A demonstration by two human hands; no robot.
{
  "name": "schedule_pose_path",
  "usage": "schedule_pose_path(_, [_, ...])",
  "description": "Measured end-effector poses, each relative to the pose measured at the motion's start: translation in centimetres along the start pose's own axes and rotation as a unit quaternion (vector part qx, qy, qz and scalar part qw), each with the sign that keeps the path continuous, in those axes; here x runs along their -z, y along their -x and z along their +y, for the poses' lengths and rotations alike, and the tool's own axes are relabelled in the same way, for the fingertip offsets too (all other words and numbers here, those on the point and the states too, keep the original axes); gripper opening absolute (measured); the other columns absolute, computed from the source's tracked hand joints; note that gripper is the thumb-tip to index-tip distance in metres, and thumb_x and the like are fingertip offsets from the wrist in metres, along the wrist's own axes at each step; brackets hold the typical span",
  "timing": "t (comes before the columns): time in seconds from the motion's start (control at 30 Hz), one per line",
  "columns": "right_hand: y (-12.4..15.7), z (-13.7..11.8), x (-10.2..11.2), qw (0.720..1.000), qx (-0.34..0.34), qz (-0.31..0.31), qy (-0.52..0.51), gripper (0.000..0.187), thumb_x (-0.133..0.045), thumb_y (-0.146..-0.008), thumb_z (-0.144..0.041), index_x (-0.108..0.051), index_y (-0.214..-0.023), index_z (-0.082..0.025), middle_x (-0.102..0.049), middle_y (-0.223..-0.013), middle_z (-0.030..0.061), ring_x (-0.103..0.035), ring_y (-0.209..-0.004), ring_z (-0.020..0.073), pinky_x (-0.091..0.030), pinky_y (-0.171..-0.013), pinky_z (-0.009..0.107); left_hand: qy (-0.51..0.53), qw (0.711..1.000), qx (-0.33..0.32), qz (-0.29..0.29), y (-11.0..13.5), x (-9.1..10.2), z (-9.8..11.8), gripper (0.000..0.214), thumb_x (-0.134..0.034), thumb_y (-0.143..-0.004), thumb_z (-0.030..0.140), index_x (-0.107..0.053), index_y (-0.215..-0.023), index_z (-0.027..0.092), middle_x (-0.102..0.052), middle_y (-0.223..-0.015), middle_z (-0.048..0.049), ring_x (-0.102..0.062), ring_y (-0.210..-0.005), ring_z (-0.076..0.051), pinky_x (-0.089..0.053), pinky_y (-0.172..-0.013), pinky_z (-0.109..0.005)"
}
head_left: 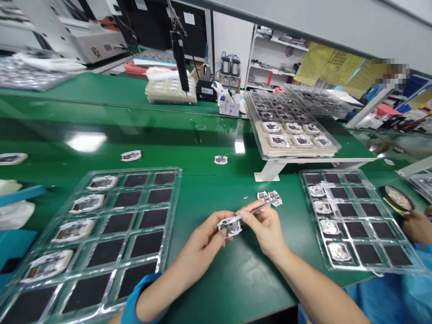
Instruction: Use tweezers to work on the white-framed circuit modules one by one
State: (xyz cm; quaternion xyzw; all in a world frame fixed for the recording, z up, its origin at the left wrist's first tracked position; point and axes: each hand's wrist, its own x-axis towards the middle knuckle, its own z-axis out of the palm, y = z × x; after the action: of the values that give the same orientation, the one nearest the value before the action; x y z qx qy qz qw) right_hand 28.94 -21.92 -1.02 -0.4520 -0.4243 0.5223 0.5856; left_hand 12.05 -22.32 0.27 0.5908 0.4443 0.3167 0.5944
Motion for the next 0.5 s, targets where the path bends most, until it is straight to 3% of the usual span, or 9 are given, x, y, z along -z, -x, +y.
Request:
schedule_pose_path(0.23, [0.17, -0.09, 0.05, 0.999, 0.018, -0.001, 0.026, 0.014, -0.079, -0.075, -0.031, -0.070, -0.073, -0.021, -0.072, -0.067, -0.0006, -0.064, -0.063, 0.0142, -0.050, -0.063, 0.026, -0.002, 1.000, 0.011, -0.006, -0.12, 0.28, 0.19, 0.034, -0.051, -0.085, 0.034, -0.059, -0.113, 0.017, -0.066, -0.086, -0.0048, -0.058, -0.070, -0.017, -0.048, -0.066, -0.030])
schedule_pose_path(0.5, [0.41, -0.33, -0.07, 0.997, 0.043, 0.011, 0.065, 0.014, -0.077, -0.077, -0.032, -0.070, -0.074, -0.020, -0.072, -0.067, 0.0005, -0.065, -0.063, 0.0154, -0.052, -0.062, 0.027, 0.003, 1.000, 0.018, 0.018, -0.23, 0.32, -0.04, 0.037, -0.056, -0.083, 0.034, -0.065, -0.115, 0.016, -0.069, -0.075, -0.0030, -0.060, -0.065, -0.018, -0.048, -0.062, -0.029])
